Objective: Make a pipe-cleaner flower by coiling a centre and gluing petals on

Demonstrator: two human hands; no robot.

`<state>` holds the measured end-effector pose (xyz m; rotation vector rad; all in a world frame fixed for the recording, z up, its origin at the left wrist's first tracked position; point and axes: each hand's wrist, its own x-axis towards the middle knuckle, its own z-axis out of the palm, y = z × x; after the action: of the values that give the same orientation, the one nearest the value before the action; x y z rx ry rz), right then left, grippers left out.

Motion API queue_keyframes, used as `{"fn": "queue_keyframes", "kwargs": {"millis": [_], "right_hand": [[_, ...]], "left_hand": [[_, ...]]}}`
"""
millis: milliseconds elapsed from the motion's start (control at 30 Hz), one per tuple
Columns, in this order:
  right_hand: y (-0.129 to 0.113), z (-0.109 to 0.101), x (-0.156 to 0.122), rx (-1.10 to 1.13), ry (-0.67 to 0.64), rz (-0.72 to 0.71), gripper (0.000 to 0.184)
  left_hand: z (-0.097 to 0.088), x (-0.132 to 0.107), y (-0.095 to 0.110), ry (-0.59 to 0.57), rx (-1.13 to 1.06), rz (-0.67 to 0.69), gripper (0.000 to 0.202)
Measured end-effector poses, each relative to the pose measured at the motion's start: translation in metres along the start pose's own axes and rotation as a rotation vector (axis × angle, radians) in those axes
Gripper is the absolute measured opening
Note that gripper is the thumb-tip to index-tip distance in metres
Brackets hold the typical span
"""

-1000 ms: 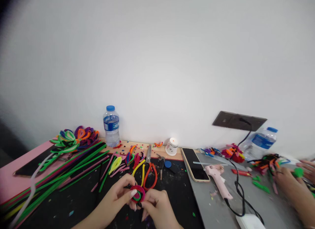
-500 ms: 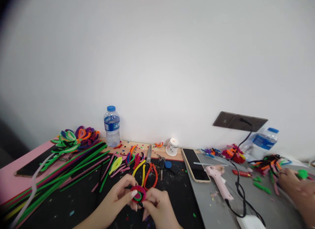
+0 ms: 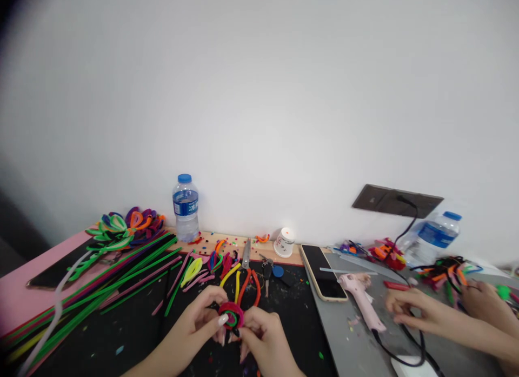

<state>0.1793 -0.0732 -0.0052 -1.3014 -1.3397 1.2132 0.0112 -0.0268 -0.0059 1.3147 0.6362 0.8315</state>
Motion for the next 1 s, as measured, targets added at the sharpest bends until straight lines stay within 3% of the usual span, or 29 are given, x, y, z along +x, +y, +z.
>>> {"fn": "queue_keyframes", "kwargs": {"millis": [333,1000], "right_hand": [[0.003,-0.011,-0.002,-0.105,0.030,-0.044,0.025],[-0.003,-0.011,-0.004,-0.355,-0.030,-0.123,0.022]], "left_hand": [[-0.007,0.002,0.005,0.029,0.094,0.015,0.014],[-0.006,0.001,0.008,0.002,0.212,0.101,0.006]]}}
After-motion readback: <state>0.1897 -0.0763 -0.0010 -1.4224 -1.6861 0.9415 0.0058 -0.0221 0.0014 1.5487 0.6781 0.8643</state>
